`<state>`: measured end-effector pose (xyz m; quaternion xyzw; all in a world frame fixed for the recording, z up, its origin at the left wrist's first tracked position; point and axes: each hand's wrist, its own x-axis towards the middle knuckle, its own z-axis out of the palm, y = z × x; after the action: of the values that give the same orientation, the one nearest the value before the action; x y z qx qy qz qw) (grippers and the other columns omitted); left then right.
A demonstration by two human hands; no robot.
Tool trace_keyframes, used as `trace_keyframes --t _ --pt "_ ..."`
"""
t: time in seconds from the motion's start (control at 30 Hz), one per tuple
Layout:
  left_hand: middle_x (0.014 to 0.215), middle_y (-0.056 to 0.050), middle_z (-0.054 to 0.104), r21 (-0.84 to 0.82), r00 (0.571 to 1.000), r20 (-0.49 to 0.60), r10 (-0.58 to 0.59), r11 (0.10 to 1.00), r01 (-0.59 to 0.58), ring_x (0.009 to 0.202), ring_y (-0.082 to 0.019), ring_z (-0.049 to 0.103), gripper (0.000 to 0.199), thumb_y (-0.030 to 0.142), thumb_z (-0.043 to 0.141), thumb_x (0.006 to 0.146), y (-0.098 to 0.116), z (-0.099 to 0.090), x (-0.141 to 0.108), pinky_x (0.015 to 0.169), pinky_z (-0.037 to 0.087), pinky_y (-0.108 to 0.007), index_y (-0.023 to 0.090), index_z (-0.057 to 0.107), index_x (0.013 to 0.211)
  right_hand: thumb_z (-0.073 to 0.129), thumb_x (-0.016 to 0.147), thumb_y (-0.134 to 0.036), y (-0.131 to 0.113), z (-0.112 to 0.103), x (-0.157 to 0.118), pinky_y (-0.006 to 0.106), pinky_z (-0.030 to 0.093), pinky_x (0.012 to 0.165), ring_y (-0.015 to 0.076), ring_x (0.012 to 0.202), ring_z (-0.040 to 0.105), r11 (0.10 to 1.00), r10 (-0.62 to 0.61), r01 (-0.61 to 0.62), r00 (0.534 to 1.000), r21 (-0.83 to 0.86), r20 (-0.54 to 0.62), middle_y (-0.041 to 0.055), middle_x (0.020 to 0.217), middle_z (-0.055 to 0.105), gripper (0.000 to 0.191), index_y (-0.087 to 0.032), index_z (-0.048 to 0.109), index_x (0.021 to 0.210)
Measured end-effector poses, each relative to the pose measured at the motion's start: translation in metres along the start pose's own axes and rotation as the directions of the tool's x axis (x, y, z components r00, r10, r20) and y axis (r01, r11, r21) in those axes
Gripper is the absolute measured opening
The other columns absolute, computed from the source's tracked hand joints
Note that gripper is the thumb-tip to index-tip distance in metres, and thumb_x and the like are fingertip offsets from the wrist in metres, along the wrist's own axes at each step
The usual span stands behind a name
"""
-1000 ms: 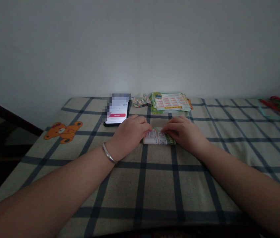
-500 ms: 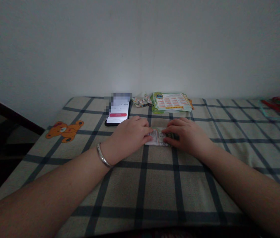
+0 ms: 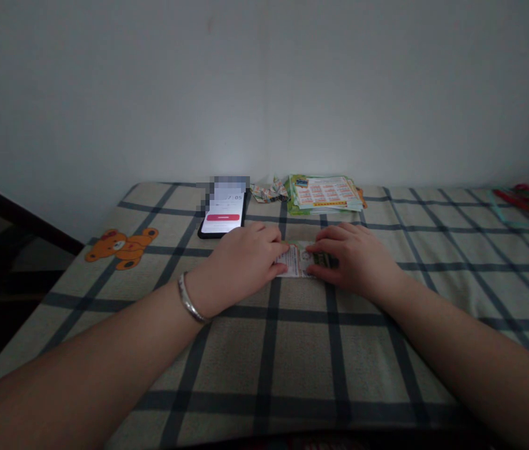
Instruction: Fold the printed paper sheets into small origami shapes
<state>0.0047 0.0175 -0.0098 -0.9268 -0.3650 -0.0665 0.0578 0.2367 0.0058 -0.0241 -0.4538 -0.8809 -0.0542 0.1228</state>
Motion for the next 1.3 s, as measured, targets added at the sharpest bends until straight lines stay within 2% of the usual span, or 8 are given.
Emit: trace_keyframes --t 0.33,0.47,0.73,0.83,1.0,1.07,1.13,1.3 --pt "0.116 -0.009 0.057 0.077 0.997 0.014 0.08 0.994 -0.081 0.11 -0.028 0.052 0.038 0.033 0.065 0.089 -0.005 0.007 -0.005 0.091 0.045 -0.04 0.017 0.058 0.122 0.066 0.084 -0.049 0.0 -0.001 -0.002 0.042 0.04 0.083 0.0268 0.096 0.06 1.0 -0.025 0.024 1.0 -0.012 -0.016 0.0058 0.106 0.07 0.031 -0.025 0.074 0.102" --pt "0.118 -0.009 0.057 0.043 0.992 0.032 0.124 0.991 -0.126 0.112 -0.027 0.05 0.041 0.033 0.065 0.089 -0.01 0.006 -0.007 0.096 0.043 -0.04 0.017 0.056 0.125 0.066 0.083 -0.048 0.0 -0.001 -0.002 0.041 0.04 0.083 0.0263 0.094 0.06 0.999 -0.034 0.033 0.999 -0.013 -0.036 0.0055 0.105 0.07 0.031 -0.025 0.074 0.102" --pt "0.116 -0.007 0.056 -0.058 0.993 0.031 0.115 0.992 -0.113 0.111 -0.025 0.049 0.042 0.03 0.067 0.087 -0.014 0.007 -0.006 0.097 0.043 -0.039 0.019 0.056 0.126 0.068 0.084 -0.045 0.005 0.001 -0.002 0.041 0.043 0.083 0.0267 0.095 0.06 0.998 -0.069 0.069 0.998 0.011 -0.014 0.008 0.107 0.068 0.032 -0.022 0.072 0.107" --pt "0.115 -0.006 0.057 -0.113 0.985 0.025 0.172 0.979 -0.168 0.109 -0.023 0.05 0.041 0.028 0.069 0.086 -0.02 0.006 -0.003 0.094 0.043 -0.036 0.023 0.057 0.125 0.065 0.087 -0.042 0.008 0.003 -0.001 0.039 0.045 0.081 0.0259 0.095 0.059 0.987 -0.148 0.149 0.989 0.056 -0.013 0.0097 0.107 0.067 0.032 -0.019 0.07 0.108" --pt "0.115 -0.004 0.061 -0.208 0.95 -0.006 0.313 0.929 -0.307 0.111 -0.02 0.051 0.026 0.02 0.063 0.09 -0.019 0.001 0.001 0.098 0.041 -0.035 0.022 0.062 0.116 0.051 0.097 -0.033 0.007 0.004 -0.002 0.036 0.043 0.083 0.02 0.091 0.058 0.922 -0.353 0.353 0.935 0.16 -0.029 0.0031 0.099 0.07 0.022 -0.025 0.071 0.104" --pt "0.112 -0.002 0.062 -0.238 0.946 -0.001 0.323 0.919 -0.314 0.107 -0.018 0.053 0.021 0.019 0.056 0.094 -0.014 -0.002 0.0 0.095 0.043 -0.034 0.024 0.064 0.113 0.05 0.098 -0.031 0.007 0.003 -0.003 0.035 0.043 0.082 0.0182 0.091 0.059 0.907 -0.379 0.375 0.925 0.19 -0.017 0.0026 0.099 0.07 0.023 -0.026 0.071 0.105" --pt "0.107 -0.002 0.065 -0.209 0.936 0.053 0.348 0.921 -0.33 0.103 -0.018 0.055 0.022 0.015 0.053 0.095 -0.009 -0.005 -0.001 0.09 0.044 -0.033 0.023 0.066 0.11 0.051 0.098 -0.029 0.006 0.003 -0.003 0.033 0.043 0.08 0.0173 0.089 0.06 0.9 -0.391 0.385 0.92 0.205 -0.012 0.0023 0.099 0.07 0.021 -0.026 0.071 0.106" --pt "0.106 0.0 0.066 -0.167 0.942 0.013 0.337 0.929 -0.33 0.102 -0.019 0.057 0.022 0.015 0.056 0.093 -0.006 -0.004 -0.003 0.088 0.047 -0.033 0.026 0.068 0.108 0.052 0.097 -0.031 0.003 0.003 -0.004 0.033 0.045 0.078 0.0189 0.087 0.059 0.911 -0.378 0.381 0.924 0.159 -0.048 0.0029 0.098 0.069 0.021 -0.025 0.071 0.103"
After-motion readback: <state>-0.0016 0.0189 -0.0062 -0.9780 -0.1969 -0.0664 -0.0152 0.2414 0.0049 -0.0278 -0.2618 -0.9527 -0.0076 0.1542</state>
